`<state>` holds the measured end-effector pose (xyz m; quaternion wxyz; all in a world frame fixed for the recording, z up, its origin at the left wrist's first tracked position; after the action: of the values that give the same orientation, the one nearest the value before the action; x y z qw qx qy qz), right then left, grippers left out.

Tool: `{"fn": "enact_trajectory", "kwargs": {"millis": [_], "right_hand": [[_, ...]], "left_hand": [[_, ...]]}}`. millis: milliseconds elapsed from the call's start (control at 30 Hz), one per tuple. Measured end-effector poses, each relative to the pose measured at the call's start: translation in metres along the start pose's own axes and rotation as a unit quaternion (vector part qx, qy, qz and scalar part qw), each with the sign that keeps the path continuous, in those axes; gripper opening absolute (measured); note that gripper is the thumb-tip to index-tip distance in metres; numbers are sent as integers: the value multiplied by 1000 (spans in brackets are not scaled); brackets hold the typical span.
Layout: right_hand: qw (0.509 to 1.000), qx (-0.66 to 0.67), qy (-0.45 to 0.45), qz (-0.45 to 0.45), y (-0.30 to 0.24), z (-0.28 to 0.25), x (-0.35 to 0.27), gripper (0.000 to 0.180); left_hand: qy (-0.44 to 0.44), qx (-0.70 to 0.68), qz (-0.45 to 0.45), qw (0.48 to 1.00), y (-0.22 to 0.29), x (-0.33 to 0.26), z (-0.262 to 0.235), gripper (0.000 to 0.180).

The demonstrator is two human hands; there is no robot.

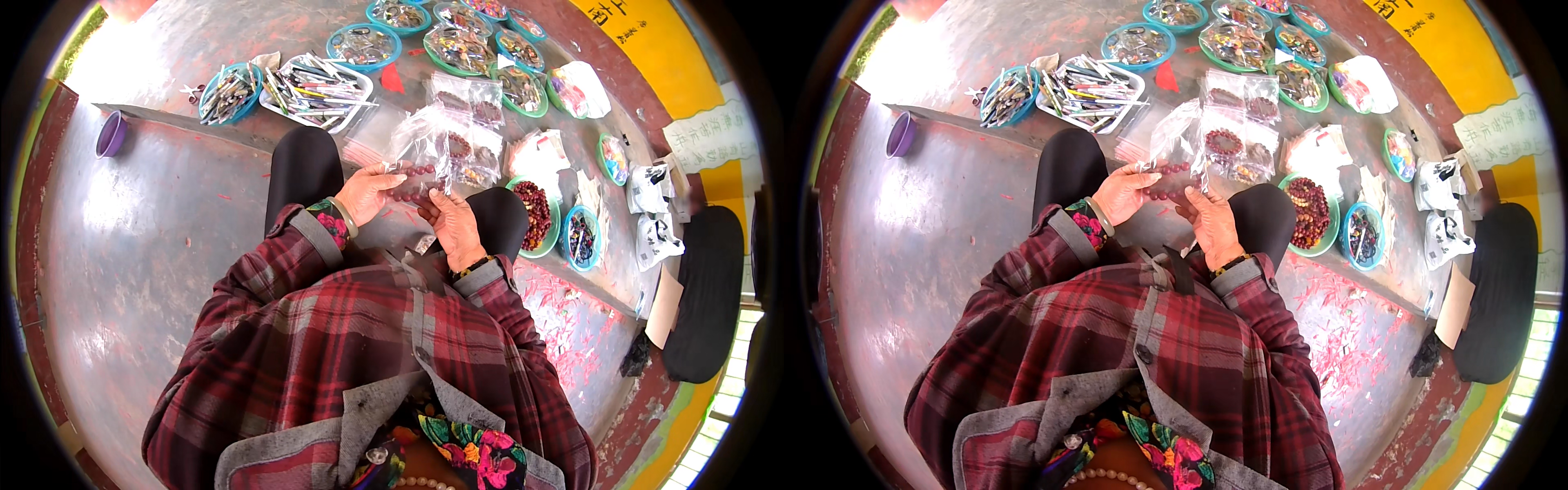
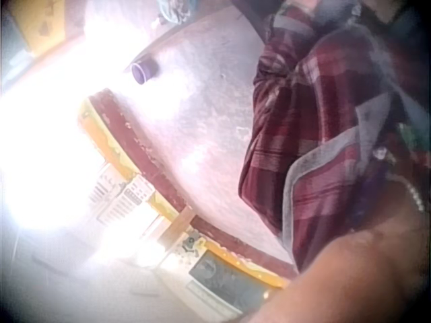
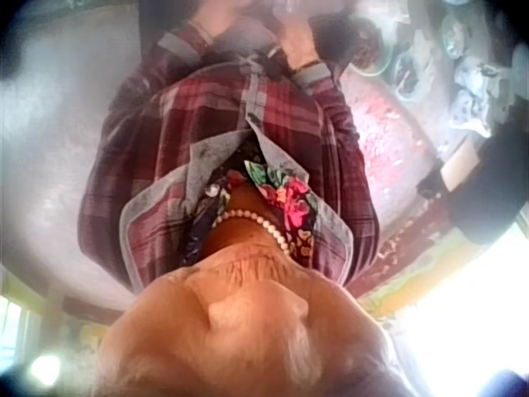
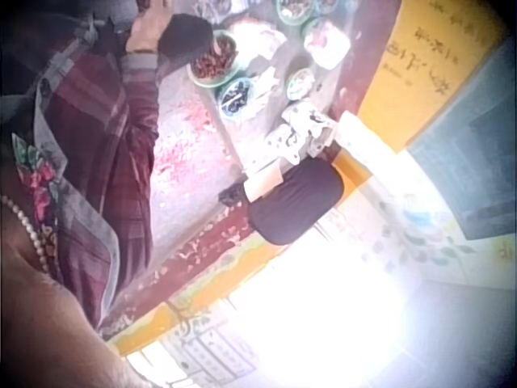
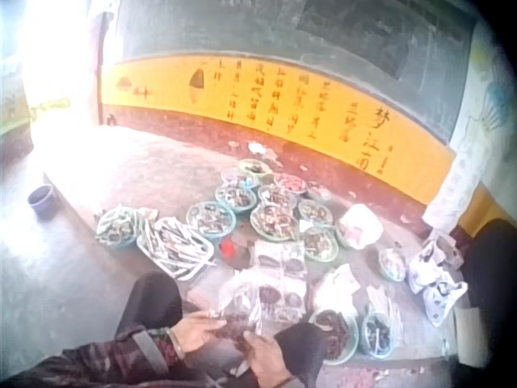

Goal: The person sits on the floor and repeatedly picks up strings of red beads, places them into small clear plastic bags, and sets the filled bags down on the floor. The workspace is surrounded by bowls of beads and other craft supplies.

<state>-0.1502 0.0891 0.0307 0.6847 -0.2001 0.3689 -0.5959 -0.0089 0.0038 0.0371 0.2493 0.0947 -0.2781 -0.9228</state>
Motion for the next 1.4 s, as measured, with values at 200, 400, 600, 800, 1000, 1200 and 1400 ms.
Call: {"fn": "enact_trajectory", "kwargs": {"millis": [200, 400, 600, 800, 1000, 1200, 1400], "right_hand": [[998, -65, 5, 3, 1, -11, 1, 18], [998, -41, 33, -33, -15, -1, -8, 12], [995, -61, 56, -60, -62, -10, -10, 11], [981, -83, 146, -98, -138, -44, 6, 12], [979, -57, 177, -80, -161, -126, 59, 15], [968, 0, 231, -99, -156, -192, 111, 16], [964, 55, 250, -72, -111, -250, 126, 21]], "left_hand": [[88, 2, 25, 996, 7, 0, -12, 29], [148, -27, 96, 984, 19, -2, -32, 33], [202, 5, 87, 976, 16, -3, -42, 31], [202, 57, 6, 978, 6, -3, -48, 32], [187, 76, -48, 978, -2, 4, -48, 32], [178, 105, -63, 976, -2, 9, -43, 31], [189, 107, -87, 972, 3, 12, -31, 31]]}}
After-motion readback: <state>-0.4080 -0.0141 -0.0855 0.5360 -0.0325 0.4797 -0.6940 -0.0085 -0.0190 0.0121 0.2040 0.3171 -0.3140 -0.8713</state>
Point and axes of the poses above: each hand's wrist, its own x-axis towards the middle knuckle, its own z-axis out of the palm, y = z × x, the point moved 4 cm from there along x, towards the middle knuckle, and after that the axes turned 11 degrees about -y, right-handed, at the moved point
